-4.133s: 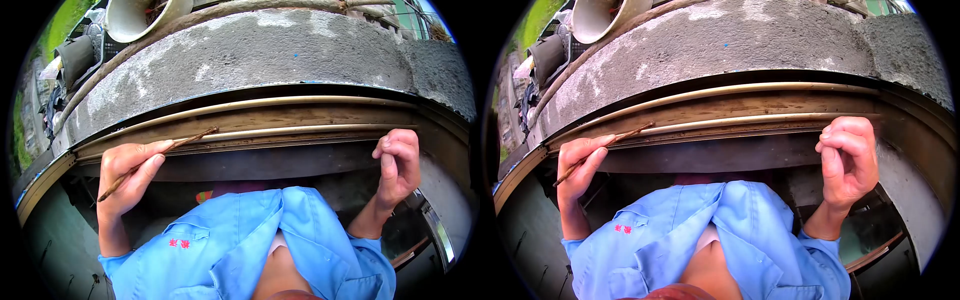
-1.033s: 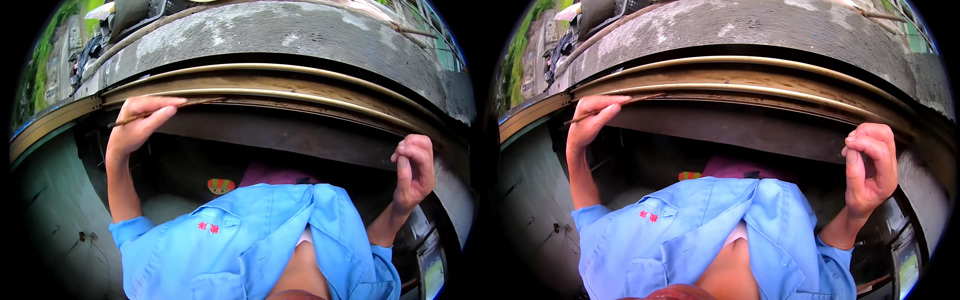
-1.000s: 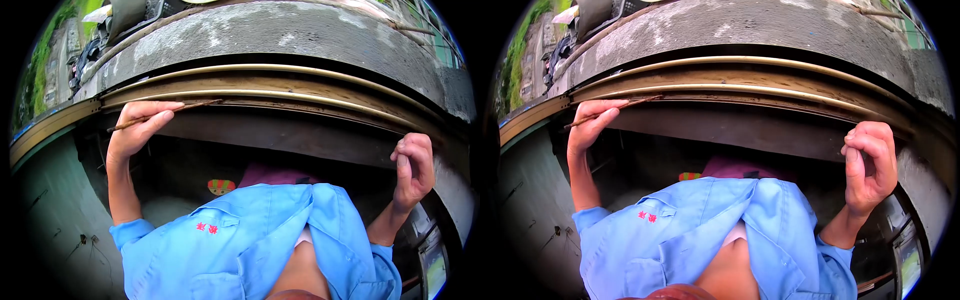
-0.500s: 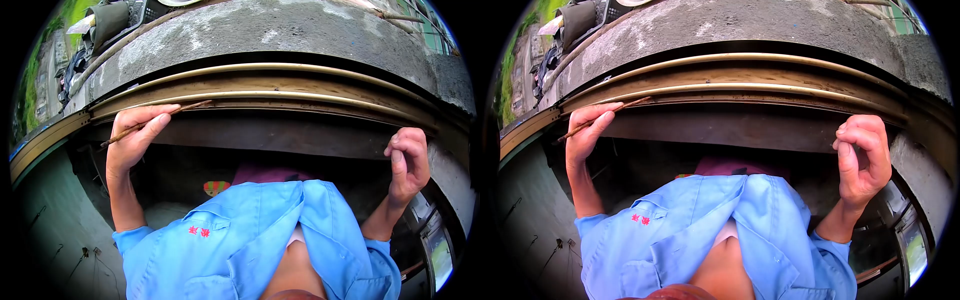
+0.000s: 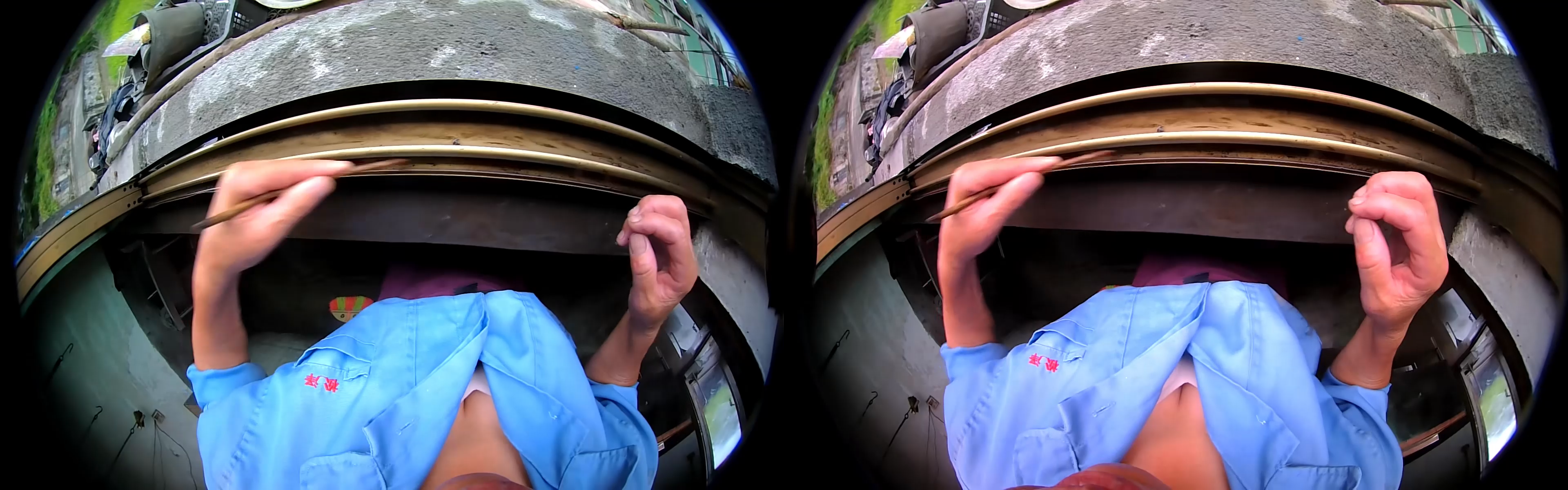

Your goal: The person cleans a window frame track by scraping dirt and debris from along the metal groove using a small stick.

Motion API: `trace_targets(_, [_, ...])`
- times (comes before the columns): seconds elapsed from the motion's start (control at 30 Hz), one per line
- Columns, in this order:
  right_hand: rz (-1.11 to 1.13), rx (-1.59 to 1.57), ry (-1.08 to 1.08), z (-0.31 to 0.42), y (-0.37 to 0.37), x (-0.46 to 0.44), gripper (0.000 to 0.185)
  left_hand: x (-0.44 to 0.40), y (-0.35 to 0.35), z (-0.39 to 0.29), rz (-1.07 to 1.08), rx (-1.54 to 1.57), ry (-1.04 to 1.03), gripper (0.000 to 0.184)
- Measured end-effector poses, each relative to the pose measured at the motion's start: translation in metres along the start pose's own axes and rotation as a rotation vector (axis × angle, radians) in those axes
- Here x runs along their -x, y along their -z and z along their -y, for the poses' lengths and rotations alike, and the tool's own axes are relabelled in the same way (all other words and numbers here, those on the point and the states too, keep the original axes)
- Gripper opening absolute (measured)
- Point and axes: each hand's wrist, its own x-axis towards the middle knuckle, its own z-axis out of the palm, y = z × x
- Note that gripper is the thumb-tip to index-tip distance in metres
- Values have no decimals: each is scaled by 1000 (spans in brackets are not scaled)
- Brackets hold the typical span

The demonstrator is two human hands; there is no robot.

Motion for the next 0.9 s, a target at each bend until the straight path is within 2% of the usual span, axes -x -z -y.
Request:
trace_targets(0.03, [16,30,15,1,-3,-1,16,-6,-9,-9,62,77,104,19])
trace_targets(0.07, [32,64,31,4,-6,-2,16,-10,-8,-16,116,19,201,19])
trace_targets(0.2, [25,100,30,8,-5,1,17,4,12,7,32,49,121,20])
trace_targets(0.27, [-2,73,-1,4,3,4,16,3,13,4,15,63,154,19])
trace_targets(0.33, [-26,44,-30,3,4,6,15,-7,0,1,30,80,81,19])
trace_targets(0.4, [-11,51,0,2,2,3,15,-14,-18,-17,138,34,201,20])
trace_targets(0.53, [19,82,41,5,3,3,16,0,6,-3,74,44,139,20])
trace_targets(0.57, [16,80,40,3,5,4,16,5,12,3,-20,43,144,17])
trace_targets(0.67, [-26,39,-20,-4,11,7,15,4,16,-6,-23,-31,140,18])
trace_targets(0.87, [43,48,42,-3,-2,-4,16,15,22,-9,7,-89,180,19])
trace_targets(0.9, [48,54,54,-2,-3,-6,16,21,26,1,-37,-67,98,19])
